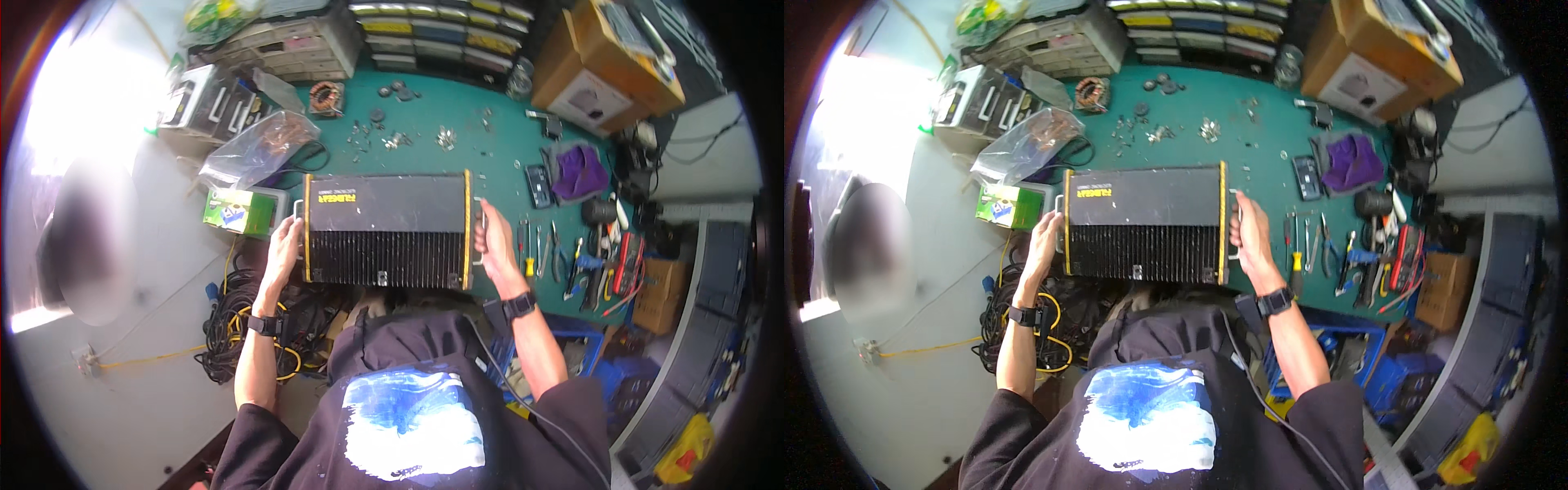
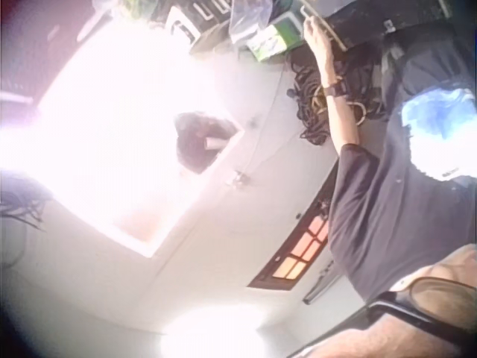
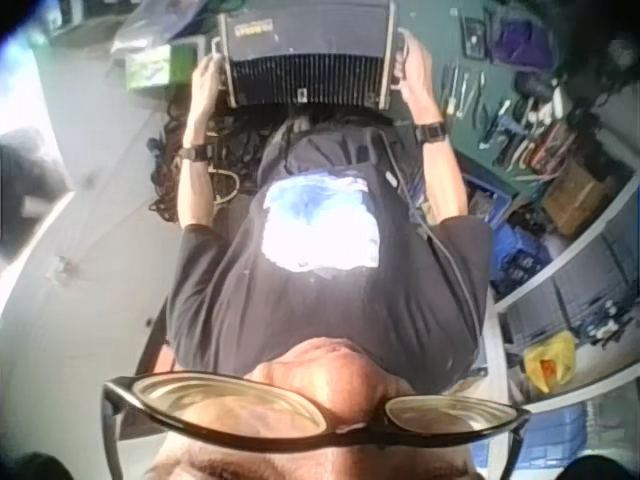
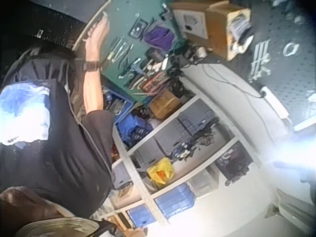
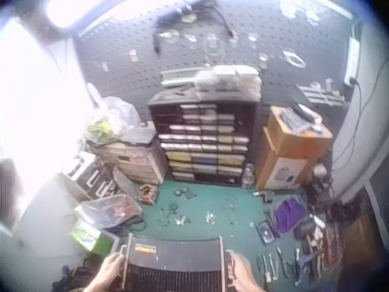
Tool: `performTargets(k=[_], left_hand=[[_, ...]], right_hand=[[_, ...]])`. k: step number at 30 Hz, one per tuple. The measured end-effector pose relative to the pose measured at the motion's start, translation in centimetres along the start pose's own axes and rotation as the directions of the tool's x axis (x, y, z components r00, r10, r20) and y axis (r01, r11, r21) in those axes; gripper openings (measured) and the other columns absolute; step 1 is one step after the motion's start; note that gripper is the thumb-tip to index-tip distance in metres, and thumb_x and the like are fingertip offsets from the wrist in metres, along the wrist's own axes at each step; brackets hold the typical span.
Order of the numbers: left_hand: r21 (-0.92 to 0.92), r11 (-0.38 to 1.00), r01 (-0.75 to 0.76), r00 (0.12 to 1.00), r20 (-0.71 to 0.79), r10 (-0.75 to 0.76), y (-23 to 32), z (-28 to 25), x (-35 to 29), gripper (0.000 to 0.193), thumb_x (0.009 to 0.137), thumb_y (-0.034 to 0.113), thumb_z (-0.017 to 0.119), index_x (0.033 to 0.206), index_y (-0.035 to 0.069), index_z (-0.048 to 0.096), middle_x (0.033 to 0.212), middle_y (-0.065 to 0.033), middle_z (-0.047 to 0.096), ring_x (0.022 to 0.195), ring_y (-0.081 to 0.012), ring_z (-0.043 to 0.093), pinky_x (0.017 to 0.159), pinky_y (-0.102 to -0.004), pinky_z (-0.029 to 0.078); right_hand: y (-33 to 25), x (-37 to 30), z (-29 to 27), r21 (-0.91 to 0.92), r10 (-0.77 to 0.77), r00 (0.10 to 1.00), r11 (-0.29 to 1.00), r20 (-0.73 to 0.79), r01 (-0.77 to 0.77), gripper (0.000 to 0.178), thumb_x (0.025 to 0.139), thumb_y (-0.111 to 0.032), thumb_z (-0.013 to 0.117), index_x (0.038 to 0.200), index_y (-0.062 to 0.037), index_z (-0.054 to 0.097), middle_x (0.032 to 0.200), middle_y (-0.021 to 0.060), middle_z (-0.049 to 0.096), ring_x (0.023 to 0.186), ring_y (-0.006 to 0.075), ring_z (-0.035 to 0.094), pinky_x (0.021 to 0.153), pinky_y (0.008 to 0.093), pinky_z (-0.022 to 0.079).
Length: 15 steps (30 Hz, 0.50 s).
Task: The user is repairing or inspecting a large audio amplifier or electronic device, examining the chassis and control panel.
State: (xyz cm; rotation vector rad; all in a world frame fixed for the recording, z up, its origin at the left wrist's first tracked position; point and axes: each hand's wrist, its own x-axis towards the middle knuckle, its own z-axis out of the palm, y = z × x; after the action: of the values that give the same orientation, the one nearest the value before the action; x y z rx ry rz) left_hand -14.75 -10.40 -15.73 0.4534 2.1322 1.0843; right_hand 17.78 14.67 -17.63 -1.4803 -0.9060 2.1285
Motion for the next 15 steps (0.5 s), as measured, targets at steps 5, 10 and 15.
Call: performTargets(k=[5,10,15], left_hand=[[0.255,0.965,0.053,0.99,-0.138,-0.018,0.1,1.3,0.9,0.069,0.104,0.047,0.051,0.144,-0.009,0.049,0.143,-0.0287,0.057,0.136,-0.0357,0.054,0.113,-0.0371,0.04],[0.111,0.992,0.062,0.998,-0.016,-0.061,-2.4,0.5,1.0,0.052,0.106,0.037,0.046,0.129,-0.006,0.063,0.124,-0.0211,0.069,0.114,-0.0295,0.063,0.102,-0.0359,0.045],[-0.069,0.995,0.078,0.994,0.086,-0.072,-6.4,5.0,1.9,0.055,0.107,0.04,0.045,0.125,-0.009,0.064,0.116,-0.0207,0.071,0.107,-0.0255,0.063,0.097,-0.0378,0.048]], right_hand=[[-1.1,-0.6,0.4,-0.044,-0.005,1.0,0.999,0.028,0.006,0.039,0.104,-0.048,0.057,0.088,-0.0129,0.051,0.061,-0.0078,0.033,0.05,0.0051,0.032,0.045,0.0228,0.025],[-8.5,-6.2,6.3,-0.184,-0.162,0.966,0.962,0.201,0.199,0.04,0.106,-0.046,0.055,0.088,-0.0105,0.053,0.057,-0.0041,0.042,0.044,0.0079,0.043,0.038,0.0248,0.036],[-13.7,-9.6,11.3,-0.371,-0.24,0.924,0.863,0.297,0.343,0.036,0.108,-0.039,0.053,0.089,-0.0084,0.055,0.058,-0.0035,0.049,0.043,0.0062,0.046,0.037,0.0237,0.037]])
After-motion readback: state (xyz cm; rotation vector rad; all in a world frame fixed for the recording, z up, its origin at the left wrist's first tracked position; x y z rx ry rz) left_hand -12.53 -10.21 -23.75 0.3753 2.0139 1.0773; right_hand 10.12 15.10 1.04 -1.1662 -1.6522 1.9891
